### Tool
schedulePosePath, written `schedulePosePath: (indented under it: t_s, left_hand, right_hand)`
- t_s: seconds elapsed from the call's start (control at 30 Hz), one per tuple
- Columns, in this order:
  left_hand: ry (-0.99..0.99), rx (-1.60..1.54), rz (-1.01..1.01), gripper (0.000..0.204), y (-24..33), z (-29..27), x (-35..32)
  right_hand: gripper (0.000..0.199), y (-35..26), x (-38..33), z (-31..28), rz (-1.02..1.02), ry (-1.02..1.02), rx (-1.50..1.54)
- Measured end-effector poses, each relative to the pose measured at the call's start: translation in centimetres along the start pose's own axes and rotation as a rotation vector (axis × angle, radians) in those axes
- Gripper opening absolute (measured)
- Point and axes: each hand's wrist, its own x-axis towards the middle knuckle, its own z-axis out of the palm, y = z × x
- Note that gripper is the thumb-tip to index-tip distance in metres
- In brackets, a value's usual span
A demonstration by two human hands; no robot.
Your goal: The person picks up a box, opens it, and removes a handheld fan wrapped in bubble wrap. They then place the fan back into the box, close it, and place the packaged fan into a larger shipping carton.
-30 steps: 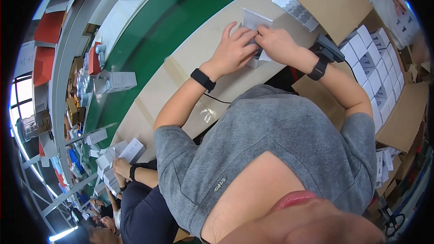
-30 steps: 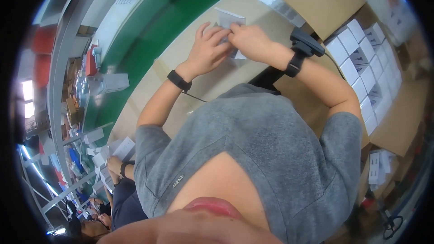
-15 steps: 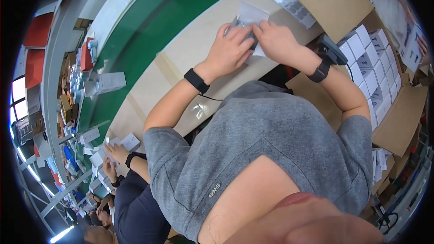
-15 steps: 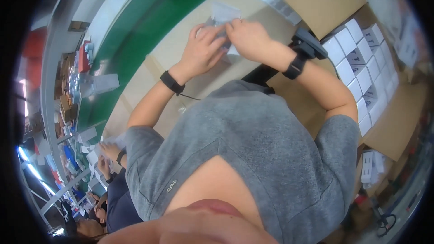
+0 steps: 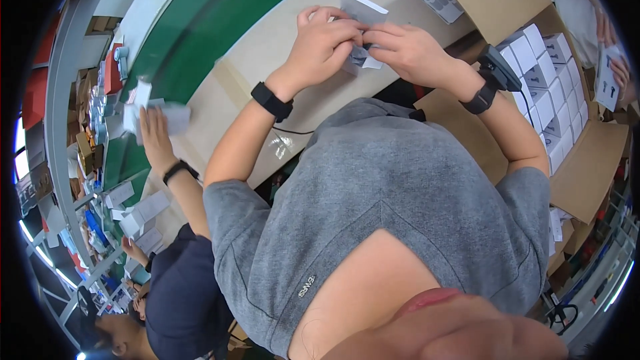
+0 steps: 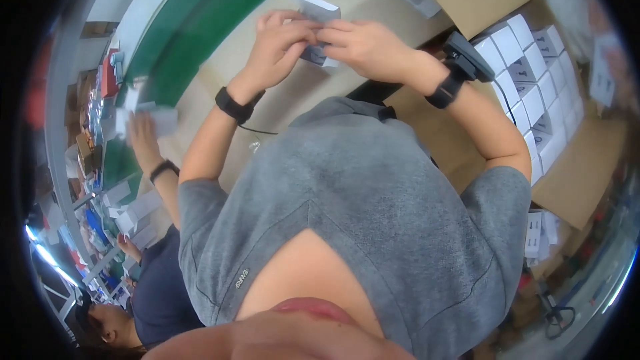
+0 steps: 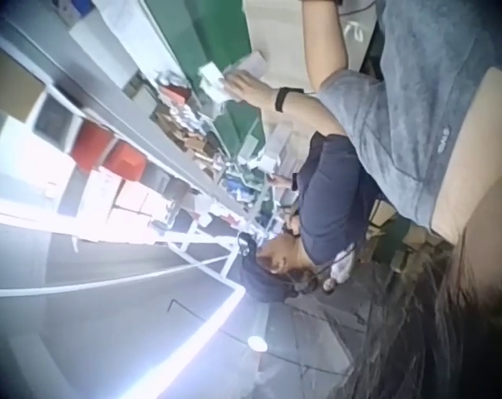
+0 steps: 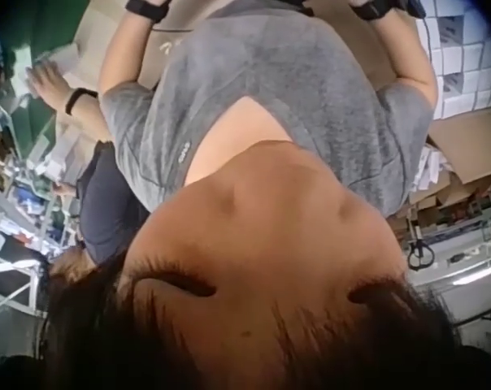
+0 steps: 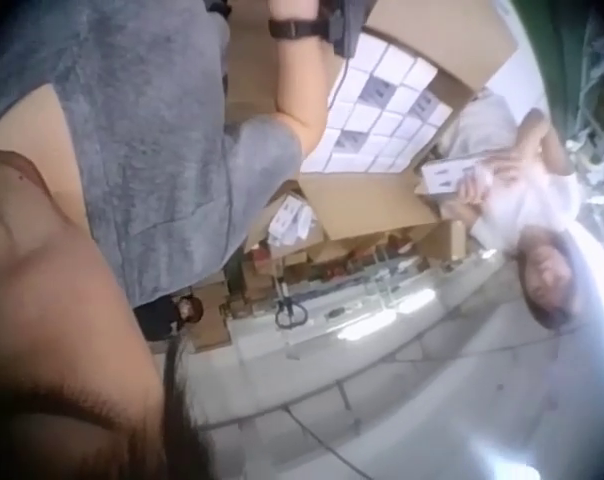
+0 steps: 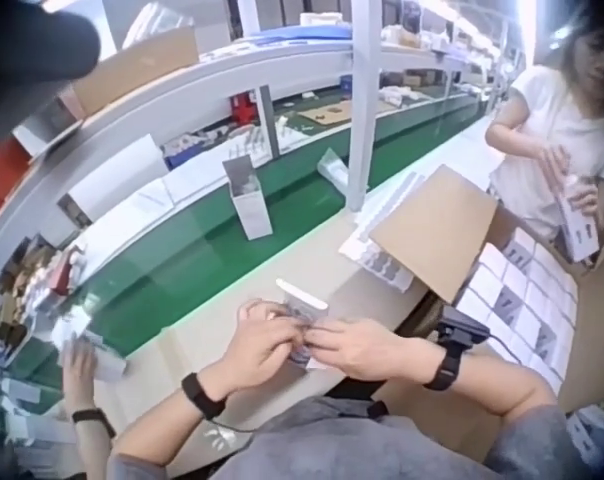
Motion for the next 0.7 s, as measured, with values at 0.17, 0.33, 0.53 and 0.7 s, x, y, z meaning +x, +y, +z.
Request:
schedulePosePath:
  t_s: [0.17,0.33,0.53,0.7]
  left_hand:
    - [0.063,0.252,0.134,0.019,-0.8,0.5,0.7]
    - [-0.019,0.385,0.131,0.022,0.0,-0.3,1.2]
    - [-0.231,0.571,0.181,0.020,0.9,-0.1,2.7]
    - [-0.292,0.596,0.165,0.023,-1.1,-2.3,3.0]
  right_hand:
    - [0.013,0.1,-0.8,0.0,-0.072,-0.040,0.034]
    - [0.014,-0.3,-0.6,-0.2,-0.057,0.001,0.019]
    - [0.015,-0.8,-0.2,-0.2,-0.083,0.008,0.027]
    - [0.013,-0.6,1.9,0.0,-0.027,0.085,-0.005]
